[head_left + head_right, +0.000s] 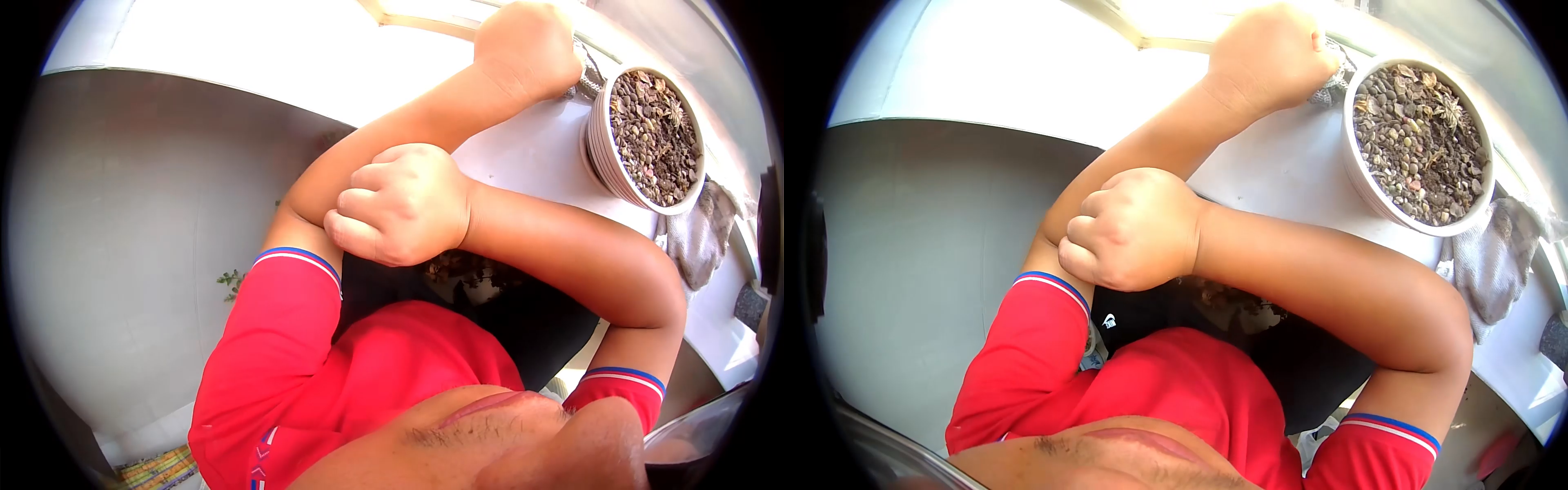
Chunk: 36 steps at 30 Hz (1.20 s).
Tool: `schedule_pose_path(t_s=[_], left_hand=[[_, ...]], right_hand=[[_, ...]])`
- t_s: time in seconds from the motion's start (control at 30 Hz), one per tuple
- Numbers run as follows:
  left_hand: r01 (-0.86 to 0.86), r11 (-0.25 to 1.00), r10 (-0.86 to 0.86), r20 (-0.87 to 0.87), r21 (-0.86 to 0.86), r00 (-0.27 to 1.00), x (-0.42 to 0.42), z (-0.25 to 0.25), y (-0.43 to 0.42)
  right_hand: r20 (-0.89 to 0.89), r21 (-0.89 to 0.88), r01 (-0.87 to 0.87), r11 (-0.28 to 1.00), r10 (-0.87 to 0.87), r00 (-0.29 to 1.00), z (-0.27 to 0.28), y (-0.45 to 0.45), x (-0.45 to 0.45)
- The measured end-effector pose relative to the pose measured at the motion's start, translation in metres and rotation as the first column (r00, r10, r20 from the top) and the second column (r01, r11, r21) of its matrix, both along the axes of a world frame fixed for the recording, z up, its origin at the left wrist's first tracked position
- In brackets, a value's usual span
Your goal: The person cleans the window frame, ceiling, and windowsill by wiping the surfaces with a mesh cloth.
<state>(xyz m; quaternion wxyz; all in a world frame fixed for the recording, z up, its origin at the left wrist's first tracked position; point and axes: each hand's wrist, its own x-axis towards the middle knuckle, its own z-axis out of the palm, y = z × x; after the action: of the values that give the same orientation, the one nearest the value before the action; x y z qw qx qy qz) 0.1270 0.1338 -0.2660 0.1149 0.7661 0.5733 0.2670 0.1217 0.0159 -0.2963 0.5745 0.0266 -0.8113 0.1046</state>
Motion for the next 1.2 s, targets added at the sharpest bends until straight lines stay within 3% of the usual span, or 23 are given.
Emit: schedule_pose_path(t_s=[0.07,0.37,0.47,0.57,0.67,0.7,0.8,0.83,0.93,0.97,1.07,1.2], left_hand=[[0.055,0.997,-0.057,0.043,0.046,0.997,-0.003,-0.003,0.001],[0.160,0.952,-0.137,0.104,-0.262,0.985,-0.026,0.023,0.011],[-0.010,0.989,0.023,0.082,-0.147,0.996,-0.019,0.007,0.008],[0.053,0.994,-0.046,0.074,-0.098,0.996,-0.011,0.010,0.000],[0.001,1.000,-0.003,-0.087,-0.017,0.996,0.006,-0.006,0.001],[-0.021,0.997,0.023,0.025,-0.076,0.999,0.006,-0.005,-0.004],[-0.070,0.994,0.069,-0.008,-0.085,0.998,-0.013,-0.008,0.000],[0.244,0.954,-0.170,-0.362,0.172,0.917,-0.030,-0.026,0.010],[-0.020,0.986,0.008,-0.074,-0.165,0.997,-0.035,-0.009,0.006],[-0.135,0.981,0.142,0.036,-0.140,0.989,-0.032,-0.012,0.000],[-0.136,0.952,0.125,0.057,0.274,0.991,-0.040,-0.038,-0.004],[0.003,0.910,-0.045,0.092,0.414,0.995,-0.036,-0.042,-0.009]], right_hand=[[0.026,-0.006,0.002,1.000,-0.002,1.000,-0.003,0.001,0.001],[0.012,0.009,-0.018,1.000,0.018,1.000,-0.001,0.008,0.001],[0.031,-0.003,-0.068,0.998,0.068,0.997,-0.002,0.005,-0.002],[0.028,-0.009,-0.024,1.000,0.024,0.999,0.000,0.004,0.000],[0.058,-0.019,0.013,1.000,-0.012,0.998,-0.001,-0.001,0.005],[0.084,-0.020,-0.007,1.000,0.009,0.996,-0.002,-0.001,0.005],[0.132,-0.043,-0.056,0.997,0.061,0.989,-0.006,-0.001,0.002],[0.131,-0.052,-0.068,0.996,0.074,0.989,-0.006,0.003,0.001],[0.145,-0.060,-0.110,0.992,0.118,0.982,-0.004,0.006,-0.001],[0.151,-0.068,-0.120,0.990,0.129,0.980,-0.005,0.005,-0.002],[0.158,-0.102,-0.156,0.982,0.171,0.973,-0.010,0.005,-0.005],[0.163,-0.129,-0.184,0.974,0.204,0.965,-0.011,0.004,-0.004]])
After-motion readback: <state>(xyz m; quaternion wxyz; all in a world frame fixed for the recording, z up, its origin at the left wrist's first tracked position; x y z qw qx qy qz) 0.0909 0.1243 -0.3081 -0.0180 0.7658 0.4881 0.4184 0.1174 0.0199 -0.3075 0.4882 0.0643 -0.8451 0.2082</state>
